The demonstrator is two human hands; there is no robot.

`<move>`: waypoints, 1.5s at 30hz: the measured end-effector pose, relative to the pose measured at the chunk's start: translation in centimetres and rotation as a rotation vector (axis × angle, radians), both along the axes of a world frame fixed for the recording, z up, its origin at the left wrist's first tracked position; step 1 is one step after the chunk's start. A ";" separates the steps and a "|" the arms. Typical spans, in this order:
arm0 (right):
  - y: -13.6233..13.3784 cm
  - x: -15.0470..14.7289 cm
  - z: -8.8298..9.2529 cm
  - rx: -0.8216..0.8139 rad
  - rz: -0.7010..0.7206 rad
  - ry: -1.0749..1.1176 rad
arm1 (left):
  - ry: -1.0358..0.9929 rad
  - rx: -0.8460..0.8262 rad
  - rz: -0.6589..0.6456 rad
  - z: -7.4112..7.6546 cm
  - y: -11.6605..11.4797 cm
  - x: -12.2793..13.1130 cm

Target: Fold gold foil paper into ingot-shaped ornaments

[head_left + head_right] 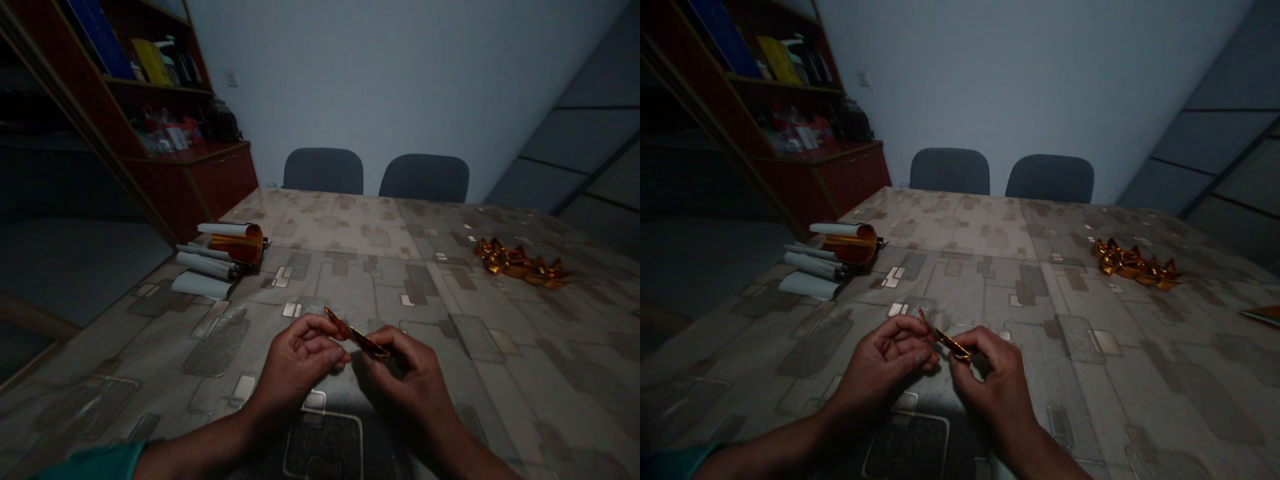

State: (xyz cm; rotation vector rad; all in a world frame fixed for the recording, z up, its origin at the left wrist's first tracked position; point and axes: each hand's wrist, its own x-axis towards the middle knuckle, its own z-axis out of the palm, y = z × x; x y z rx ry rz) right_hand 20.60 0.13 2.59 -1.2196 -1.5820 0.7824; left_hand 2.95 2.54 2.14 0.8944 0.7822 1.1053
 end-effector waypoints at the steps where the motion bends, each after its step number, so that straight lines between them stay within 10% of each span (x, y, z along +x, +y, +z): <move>1: 0.0 -0.1 0.0 0.003 -0.005 -0.010 | 0.007 -0.002 -0.002 0.0 0.0 0.0; 34: 0.9 1.7 -0.4 -0.263 0.381 0.085 | -0.182 -0.107 -0.153 -1.2 -0.1 0.0; 45: 1.8 1.8 -1.3 -0.373 0.461 0.417 | -0.276 -0.347 -0.470 -0.5 -0.1 -0.2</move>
